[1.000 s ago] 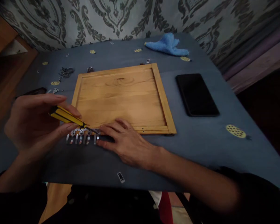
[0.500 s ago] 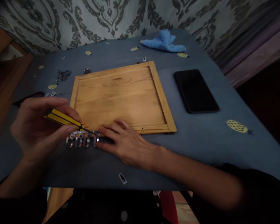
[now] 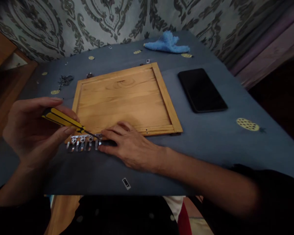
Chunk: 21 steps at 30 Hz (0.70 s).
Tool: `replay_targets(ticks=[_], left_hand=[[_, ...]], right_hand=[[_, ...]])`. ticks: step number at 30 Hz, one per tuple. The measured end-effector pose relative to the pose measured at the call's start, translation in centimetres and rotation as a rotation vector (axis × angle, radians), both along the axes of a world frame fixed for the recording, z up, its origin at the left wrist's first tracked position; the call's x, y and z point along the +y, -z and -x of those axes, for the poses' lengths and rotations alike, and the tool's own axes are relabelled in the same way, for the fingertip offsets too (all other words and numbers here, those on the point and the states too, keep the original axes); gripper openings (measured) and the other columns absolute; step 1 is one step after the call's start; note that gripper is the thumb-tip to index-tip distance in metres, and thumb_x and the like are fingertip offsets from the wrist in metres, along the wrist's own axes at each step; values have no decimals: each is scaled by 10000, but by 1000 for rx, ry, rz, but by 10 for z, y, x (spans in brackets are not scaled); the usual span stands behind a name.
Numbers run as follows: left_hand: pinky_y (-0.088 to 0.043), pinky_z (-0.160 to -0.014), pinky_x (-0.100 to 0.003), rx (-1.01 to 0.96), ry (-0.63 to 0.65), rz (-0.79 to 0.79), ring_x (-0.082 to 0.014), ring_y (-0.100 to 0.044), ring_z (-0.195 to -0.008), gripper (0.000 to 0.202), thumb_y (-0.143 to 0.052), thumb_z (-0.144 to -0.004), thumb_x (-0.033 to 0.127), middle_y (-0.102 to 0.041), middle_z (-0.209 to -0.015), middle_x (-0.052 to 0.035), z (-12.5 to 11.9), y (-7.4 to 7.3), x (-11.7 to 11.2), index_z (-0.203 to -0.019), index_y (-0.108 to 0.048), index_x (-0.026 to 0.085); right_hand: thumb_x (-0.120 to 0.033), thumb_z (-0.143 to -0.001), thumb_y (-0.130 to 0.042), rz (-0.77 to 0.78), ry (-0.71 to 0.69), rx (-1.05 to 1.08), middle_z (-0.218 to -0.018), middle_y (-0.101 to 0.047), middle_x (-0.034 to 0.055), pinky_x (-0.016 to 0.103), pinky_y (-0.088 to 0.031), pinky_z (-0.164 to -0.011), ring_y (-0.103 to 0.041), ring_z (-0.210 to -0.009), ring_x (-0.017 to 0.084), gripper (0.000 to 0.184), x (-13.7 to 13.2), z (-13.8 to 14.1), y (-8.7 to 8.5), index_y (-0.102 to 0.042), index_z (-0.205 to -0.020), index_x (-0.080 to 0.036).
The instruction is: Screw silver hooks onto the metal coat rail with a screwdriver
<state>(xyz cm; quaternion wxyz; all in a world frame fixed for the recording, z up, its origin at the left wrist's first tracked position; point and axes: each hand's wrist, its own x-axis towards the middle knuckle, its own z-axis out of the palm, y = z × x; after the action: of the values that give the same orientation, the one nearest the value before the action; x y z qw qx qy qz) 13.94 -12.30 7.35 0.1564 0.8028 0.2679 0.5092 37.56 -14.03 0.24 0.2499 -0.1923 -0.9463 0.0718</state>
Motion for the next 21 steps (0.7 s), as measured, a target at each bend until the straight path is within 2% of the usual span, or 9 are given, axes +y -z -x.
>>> replay_targets(ticks=[2,5,10,16,21], left_hand=[[-611,-762,-220,-22,39,33,-111,-710,-847,592,-864,-738,129,-683,-1073,-30,-3,-2,-2,-1283,-655,227],[-620,-740,-235,-10,32,39,-118,-715,-841,560,-807,-776,83,-675,-1005,-18,-4,-3,-2,-1291,-650,240],[-612,-675,-266,12,-79,-71,-140,-699,-753,643,-943,-627,203,-695,-884,-1,-1,-1,-1,-1223,-702,234],[-644,-719,-234,-55,37,62,-119,-733,-858,604,-866,-702,59,-672,-1090,4,-8,-6,-7,-1240,-673,254],[-649,-719,-247,-48,17,117,-127,-734,-839,556,-818,-735,17,-669,-974,10,-12,-9,-12,-1220,-682,252]], right_hand=[[-151,-986,-517,3,0,-9,-1376,-618,134,504,-415,-1065,-532,-1248,256,338,0,0,0,-664,-1281,-227],[-155,-987,-528,13,-1,-16,-1378,-618,138,501,-412,-1060,-528,-1253,260,331,1,0,-2,-663,-1282,-221],[-156,-979,-540,30,-7,-36,-1393,-605,130,492,-398,-1069,-516,-1265,267,345,0,1,-3,-658,-1297,-221],[-143,-966,-548,23,-6,-35,-1383,-607,133,497,-410,-1053,-524,-1239,279,352,0,0,-4,-663,-1291,-212],[-154,-980,-526,27,-5,-45,-1378,-608,129,493,-415,-1048,-521,-1242,280,337,-1,-1,-7,-668,-1281,-208]])
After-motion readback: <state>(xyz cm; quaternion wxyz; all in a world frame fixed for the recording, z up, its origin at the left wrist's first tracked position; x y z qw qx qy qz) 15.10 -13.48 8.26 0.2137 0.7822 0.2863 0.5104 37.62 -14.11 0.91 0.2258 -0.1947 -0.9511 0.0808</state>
